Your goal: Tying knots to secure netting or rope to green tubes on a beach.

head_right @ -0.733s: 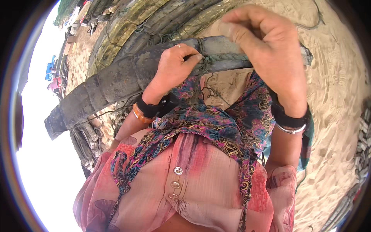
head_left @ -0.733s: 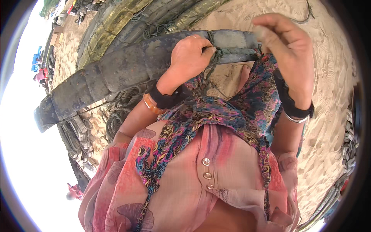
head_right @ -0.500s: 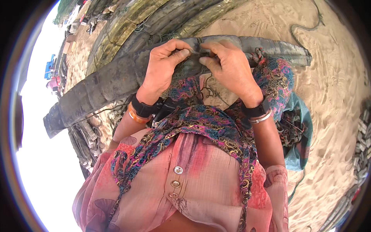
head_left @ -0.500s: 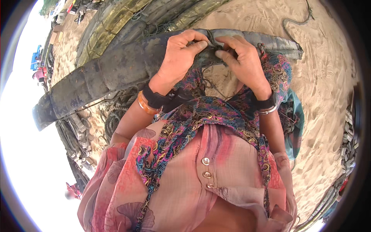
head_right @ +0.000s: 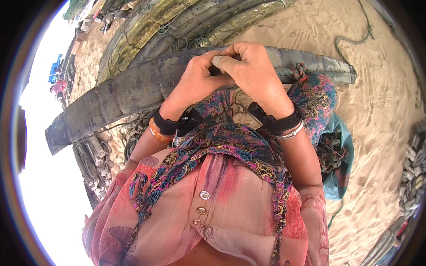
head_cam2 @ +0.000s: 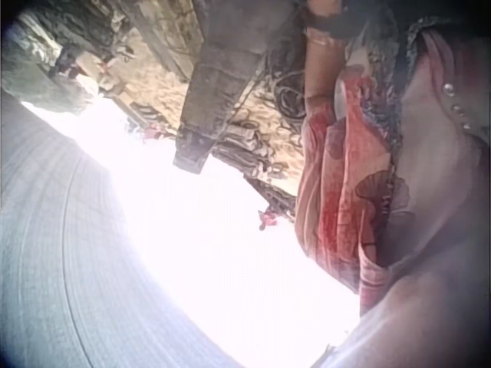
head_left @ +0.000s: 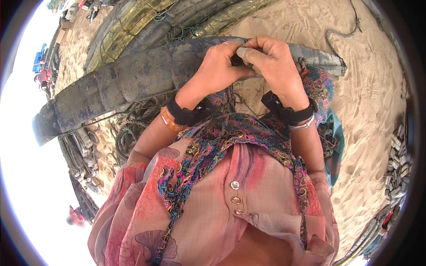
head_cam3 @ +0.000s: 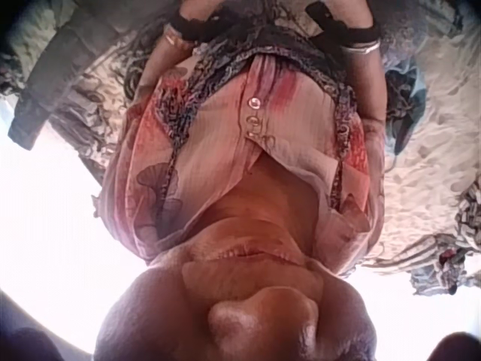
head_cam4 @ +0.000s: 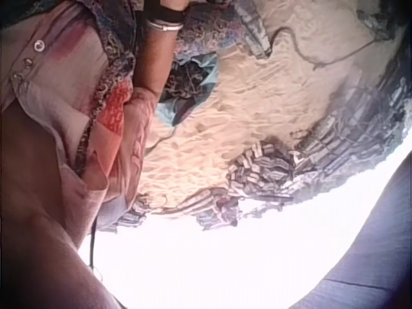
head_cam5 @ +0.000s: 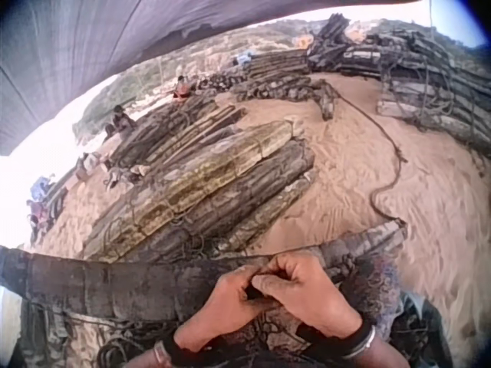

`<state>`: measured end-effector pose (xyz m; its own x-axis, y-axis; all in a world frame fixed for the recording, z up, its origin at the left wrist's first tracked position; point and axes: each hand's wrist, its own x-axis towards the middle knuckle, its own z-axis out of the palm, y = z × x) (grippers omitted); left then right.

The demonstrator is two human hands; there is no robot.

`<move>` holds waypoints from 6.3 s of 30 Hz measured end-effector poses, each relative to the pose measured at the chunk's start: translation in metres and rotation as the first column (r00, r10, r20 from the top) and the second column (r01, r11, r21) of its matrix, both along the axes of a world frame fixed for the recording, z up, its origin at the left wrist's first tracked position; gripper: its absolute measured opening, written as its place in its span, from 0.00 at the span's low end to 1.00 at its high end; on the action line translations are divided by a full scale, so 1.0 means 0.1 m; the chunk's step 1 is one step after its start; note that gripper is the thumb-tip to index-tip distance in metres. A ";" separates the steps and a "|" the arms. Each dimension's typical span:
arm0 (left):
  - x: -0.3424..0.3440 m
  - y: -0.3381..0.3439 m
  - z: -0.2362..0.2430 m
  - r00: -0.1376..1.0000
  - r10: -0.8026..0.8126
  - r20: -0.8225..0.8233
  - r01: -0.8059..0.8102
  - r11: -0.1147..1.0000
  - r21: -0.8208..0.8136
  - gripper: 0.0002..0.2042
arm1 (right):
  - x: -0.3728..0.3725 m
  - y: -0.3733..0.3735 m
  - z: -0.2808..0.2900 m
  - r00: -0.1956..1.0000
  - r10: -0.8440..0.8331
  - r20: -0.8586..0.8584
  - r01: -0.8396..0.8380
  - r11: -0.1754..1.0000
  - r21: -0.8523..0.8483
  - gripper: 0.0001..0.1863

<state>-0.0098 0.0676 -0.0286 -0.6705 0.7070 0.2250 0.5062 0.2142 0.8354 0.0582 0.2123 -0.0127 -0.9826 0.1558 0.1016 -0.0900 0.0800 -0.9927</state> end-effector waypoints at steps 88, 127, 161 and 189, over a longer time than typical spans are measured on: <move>0.09 0.17 0.01 0.855 -0.086 -0.511 -0.177 0.879 -0.444 0.14 | 0.30 0.11 -0.61 0.961 -0.268 -0.071 0.277 0.941 0.195 0.09; 0.09 0.09 -0.12 0.948 0.015 -0.319 -0.062 0.988 -0.139 0.11 | -0.13 0.61 -0.41 0.912 0.310 -0.267 -0.101 0.803 0.587 0.08; 0.09 0.08 -0.11 0.939 -0.027 -0.344 -0.024 0.990 -0.142 0.12 | -0.15 0.95 -0.53 0.835 -0.547 -0.063 0.441 0.597 0.670 0.15; 0.10 0.08 -0.09 0.944 -0.001 -0.329 -0.042 0.992 -0.123 0.12 | 0.26 0.64 -0.35 0.863 -0.394 -0.317 0.505 0.710 0.491 0.11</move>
<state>0.0004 0.0755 -0.0379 -0.5893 0.7309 0.3443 0.7418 0.3205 0.5891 0.0839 0.2766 -0.0479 -0.7657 0.4388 0.4703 -0.0685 0.6715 -0.7379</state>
